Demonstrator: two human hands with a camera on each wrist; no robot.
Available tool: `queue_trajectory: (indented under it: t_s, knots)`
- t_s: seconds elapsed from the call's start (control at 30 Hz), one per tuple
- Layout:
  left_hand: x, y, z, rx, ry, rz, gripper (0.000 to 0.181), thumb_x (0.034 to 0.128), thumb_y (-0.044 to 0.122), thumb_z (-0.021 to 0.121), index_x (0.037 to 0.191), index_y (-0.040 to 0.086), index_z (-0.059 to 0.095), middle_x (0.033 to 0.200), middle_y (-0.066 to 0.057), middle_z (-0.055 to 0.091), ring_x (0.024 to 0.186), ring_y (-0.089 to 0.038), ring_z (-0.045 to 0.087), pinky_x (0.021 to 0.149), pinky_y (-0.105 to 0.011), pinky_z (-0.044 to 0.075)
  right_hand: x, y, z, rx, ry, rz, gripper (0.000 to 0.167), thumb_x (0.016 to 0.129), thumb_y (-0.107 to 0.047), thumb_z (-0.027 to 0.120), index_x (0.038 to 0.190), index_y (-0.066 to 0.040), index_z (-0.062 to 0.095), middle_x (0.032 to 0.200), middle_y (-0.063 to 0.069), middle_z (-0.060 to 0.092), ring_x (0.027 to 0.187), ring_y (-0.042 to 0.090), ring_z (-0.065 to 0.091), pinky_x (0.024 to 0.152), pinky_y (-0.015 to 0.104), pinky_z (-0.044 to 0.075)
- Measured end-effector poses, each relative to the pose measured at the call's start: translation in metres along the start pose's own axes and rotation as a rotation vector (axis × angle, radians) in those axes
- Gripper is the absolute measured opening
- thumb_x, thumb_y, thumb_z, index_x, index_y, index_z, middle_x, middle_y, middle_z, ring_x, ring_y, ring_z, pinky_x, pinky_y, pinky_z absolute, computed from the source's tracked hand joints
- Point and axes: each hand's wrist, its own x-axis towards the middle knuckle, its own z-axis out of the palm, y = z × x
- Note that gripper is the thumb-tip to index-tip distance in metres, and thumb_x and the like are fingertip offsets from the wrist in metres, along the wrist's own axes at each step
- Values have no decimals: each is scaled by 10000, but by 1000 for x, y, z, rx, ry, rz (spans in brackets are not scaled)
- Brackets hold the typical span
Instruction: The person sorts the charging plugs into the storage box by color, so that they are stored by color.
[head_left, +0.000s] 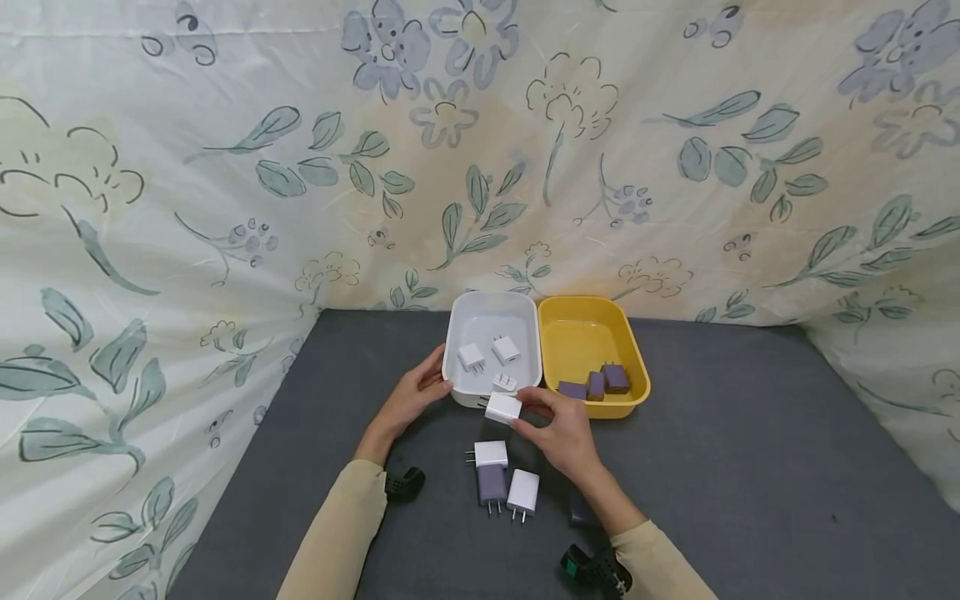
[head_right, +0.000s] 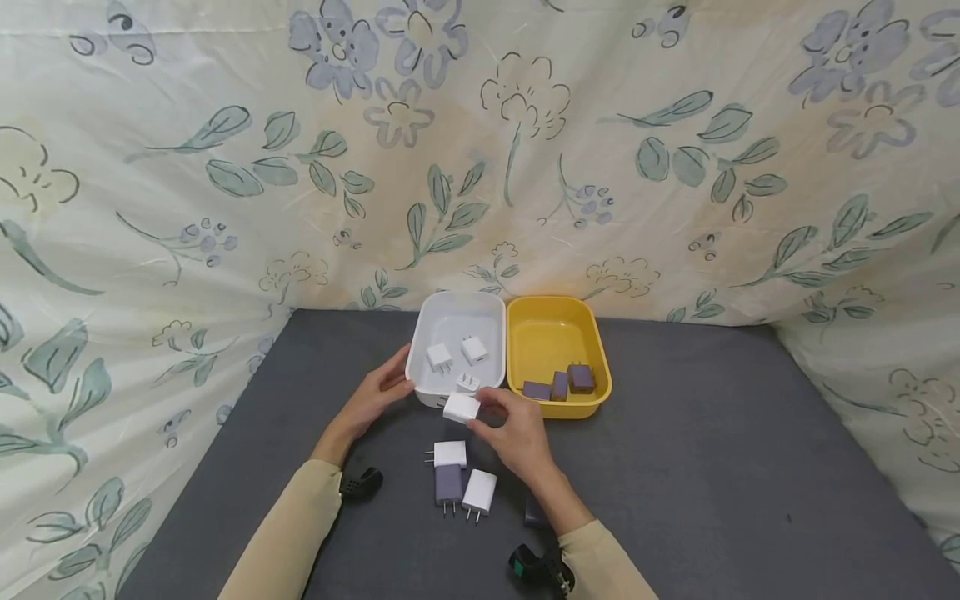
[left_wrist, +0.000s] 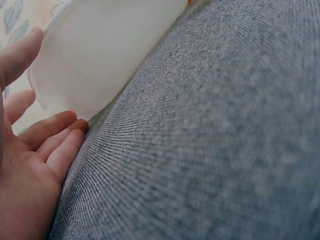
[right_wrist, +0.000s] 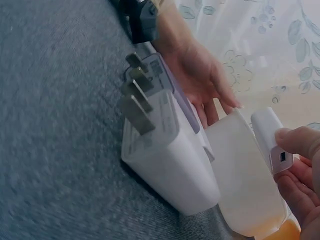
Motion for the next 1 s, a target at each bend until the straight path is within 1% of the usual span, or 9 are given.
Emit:
queue_trajectory:
  t_s: [0.1, 0.2, 0.33, 0.4, 0.5, 0.6, 0.8, 1.0]
  knots:
    - [-1, 0, 0, -1, -4, 3, 726, 963, 110, 606, 1560, 80, 195, 1526, -255, 362, 1409, -402, 369, 1061, -276, 446, 4, -1, 0, -17, 20, -50, 376, 687, -19, 862, 1031, -42, 712, 1011, 98, 722, 918, 251, 720, 816, 337, 585]
    - [-1, 0, -1, -1, -7, 9, 727, 963, 111, 606, 1560, 79, 192, 1520, -263, 367, 1407, -409, 369, 1055, -268, 452, 9, -2, -2, -45, 48, -87, 385, 682, -17, 865, 1035, -24, 712, 1012, 112, 728, 914, 269, 720, 814, 327, 584]
    - [0, 0, -2, -5, -8, 10, 727, 965, 116, 605, 1562, 83, 190, 1518, -263, 369, 1405, -409, 372, 1039, -236, 456, 17, -3, -3, -113, 81, -119, 375, 696, -54, 867, 1039, -35, 716, 1007, 105, 736, 908, 237, 728, 802, 324, 587]
    - [0, 0, -2, -4, -6, 11, 726, 965, 112, 603, 1562, 82, 190, 1518, -264, 370, 1403, -411, 373, 1037, -235, 457, 20, -3, -4, -133, 86, -127, 373, 700, -61, 866, 1040, -33, 716, 1005, 109, 737, 905, 241, 730, 801, 328, 588]
    - [1, 0, -2, -2, -5, 5, 724, 966, 108, 601, 1562, 87, 190, 1523, -256, 367, 1406, -398, 375, 1047, -245, 452, 24, -4, -4, -136, 87, -114, 372, 704, -62, 864, 1043, -26, 714, 1008, 120, 733, 906, 271, 727, 807, 340, 586]
    - [1, 1, -2, 4, -3, 7, 730, 964, 113, 606, 1561, 80, 187, 1527, -257, 359, 1410, -398, 369, 1054, -249, 447, 28, -5, -4, -109, 98, -84, 369, 712, -69, 860, 1045, -13, 712, 1015, 135, 728, 910, 292, 720, 817, 353, 582]
    - [1, 3, -3, -6, 11, 10, 734, 957, 123, 619, 1558, 77, 200, 1539, -249, 343, 1418, -387, 359, 1019, -176, 441, 39, -8, -5, -61, 138, -47, 369, 735, -83, 845, 1063, 11, 704, 1038, 152, 721, 924, 273, 717, 836, 344, 574]
    - [0, 2, -1, -1, -2, 3, 739, 959, 115, 614, 1559, 68, 184, 1540, -257, 335, 1422, -388, 350, 1019, -165, 433, 43, -8, -3, -68, 153, -14, 356, 744, -82, 839, 1063, 3, 707, 1048, 150, 725, 939, 266, 720, 835, 336, 573]
